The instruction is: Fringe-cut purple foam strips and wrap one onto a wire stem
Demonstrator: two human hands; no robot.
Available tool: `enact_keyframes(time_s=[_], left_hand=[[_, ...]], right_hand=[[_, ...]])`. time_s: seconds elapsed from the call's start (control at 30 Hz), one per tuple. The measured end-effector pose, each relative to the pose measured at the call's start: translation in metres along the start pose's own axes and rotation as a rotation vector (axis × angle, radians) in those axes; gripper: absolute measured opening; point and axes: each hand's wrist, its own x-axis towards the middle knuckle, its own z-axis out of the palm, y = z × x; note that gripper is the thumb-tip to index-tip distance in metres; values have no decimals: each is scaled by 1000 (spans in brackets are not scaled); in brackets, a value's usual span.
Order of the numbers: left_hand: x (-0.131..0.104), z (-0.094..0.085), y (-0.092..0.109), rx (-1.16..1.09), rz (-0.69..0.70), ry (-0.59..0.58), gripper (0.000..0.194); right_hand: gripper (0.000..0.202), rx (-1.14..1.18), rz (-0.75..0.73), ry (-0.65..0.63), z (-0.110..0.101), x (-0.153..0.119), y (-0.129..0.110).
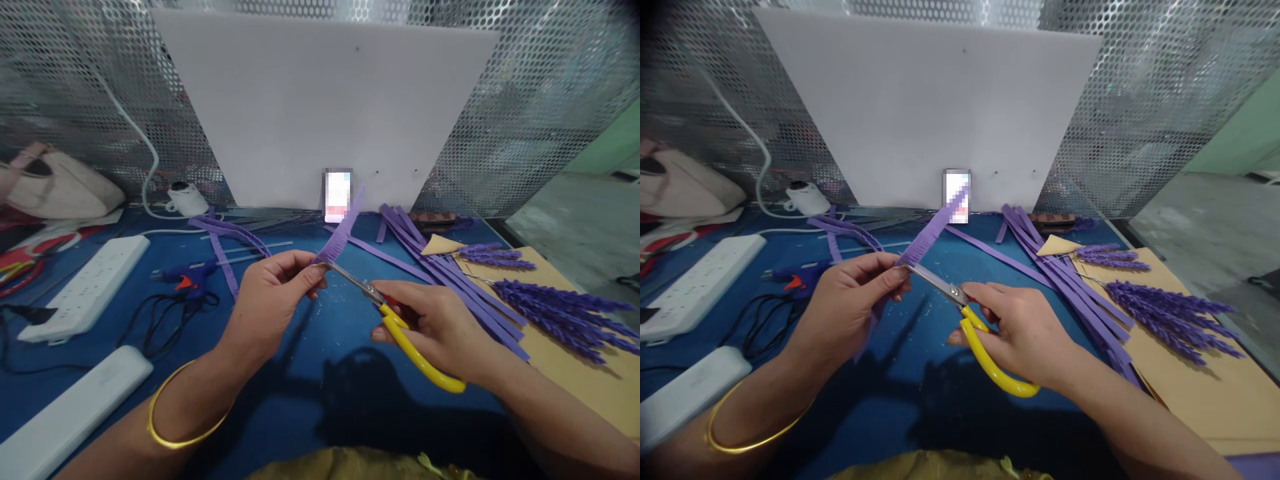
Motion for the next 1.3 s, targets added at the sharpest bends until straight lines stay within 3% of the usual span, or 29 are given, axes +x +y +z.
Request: enact_keyframes(time_s=[0.63,1.13,1.3], left_hand=[[0,0,1,-69,-48,0,12],[2,2,-3,-149,-95,-59,8],[3,2,0,-235,-171,-83,12]], right_hand=[[43,-76,-29,53,4,0,2],[34,67,34,-9,6,1,4],[35,162,86,-60,7,0,5]])
